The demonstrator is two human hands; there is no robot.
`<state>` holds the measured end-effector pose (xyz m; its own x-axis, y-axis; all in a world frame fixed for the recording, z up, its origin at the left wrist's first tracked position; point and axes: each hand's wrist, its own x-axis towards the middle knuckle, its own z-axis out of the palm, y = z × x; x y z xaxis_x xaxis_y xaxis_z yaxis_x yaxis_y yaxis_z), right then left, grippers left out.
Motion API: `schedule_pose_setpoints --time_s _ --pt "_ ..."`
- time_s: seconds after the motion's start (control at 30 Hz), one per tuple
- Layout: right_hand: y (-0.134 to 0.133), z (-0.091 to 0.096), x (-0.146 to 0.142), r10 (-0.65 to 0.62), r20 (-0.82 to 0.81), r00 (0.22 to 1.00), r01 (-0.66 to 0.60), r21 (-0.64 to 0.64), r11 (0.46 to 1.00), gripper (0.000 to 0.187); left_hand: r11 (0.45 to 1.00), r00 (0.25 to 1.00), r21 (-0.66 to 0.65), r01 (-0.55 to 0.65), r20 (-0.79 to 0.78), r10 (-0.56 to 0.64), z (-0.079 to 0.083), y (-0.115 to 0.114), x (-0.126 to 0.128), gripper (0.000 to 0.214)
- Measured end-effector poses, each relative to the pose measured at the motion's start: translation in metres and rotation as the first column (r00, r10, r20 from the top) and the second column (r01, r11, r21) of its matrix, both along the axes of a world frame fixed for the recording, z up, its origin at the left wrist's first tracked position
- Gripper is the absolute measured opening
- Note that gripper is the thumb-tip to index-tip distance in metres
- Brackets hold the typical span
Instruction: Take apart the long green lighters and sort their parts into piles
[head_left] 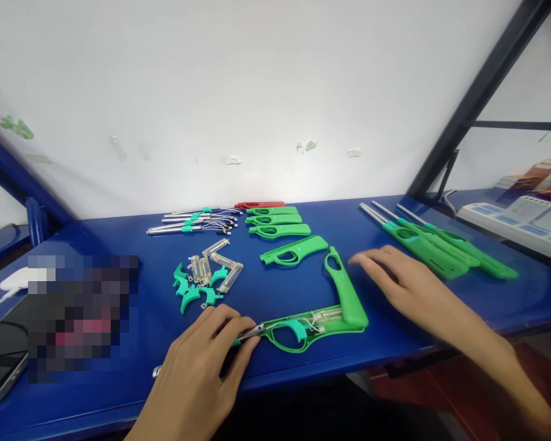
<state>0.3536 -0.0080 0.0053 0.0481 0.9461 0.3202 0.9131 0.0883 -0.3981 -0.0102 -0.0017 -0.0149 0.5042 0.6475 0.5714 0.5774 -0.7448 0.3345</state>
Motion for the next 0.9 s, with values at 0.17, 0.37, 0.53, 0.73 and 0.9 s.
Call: schedule_pose_setpoints --time_s 0.17,0.37,0.53,0.73,0.9 --pt "0.036 0.001 0.015 0.043 0.100 0.994 -0.051 0.083 0.995 0.049 1.000 0.999 0.000 -0.001 -0.032 0.001 -0.002 0.001 -0.005 0.011" --pt "0.008 0.019 0.011 0.401 0.162 0.902 -0.402 -0.031 0.915 0.069 1.000 0.999 0.016 0.001 -0.047 0.000 -0.002 0.003 -0.005 0.012" --pt "-0.026 0.022 0.001 0.550 0.195 0.812 -0.527 -0.159 0.835 0.066 1.000 0.998 0.022 -0.011 -0.063 0.013 0.003 0.003 -0.003 0.015" --pt "-0.023 0.031 0.004 0.570 0.150 0.808 -0.528 -0.245 0.813 0.051 0.998 0.993 0.032 -0.046 -0.109 0.049 0.005 0.008 -0.014 0.019" --pt "-0.004 0.026 0.006 0.583 0.063 0.810 -0.563 -0.199 0.802 0.043 0.998 0.989 0.005 -0.058 -0.133 0.058 0.004 0.009 -0.021 0.018"
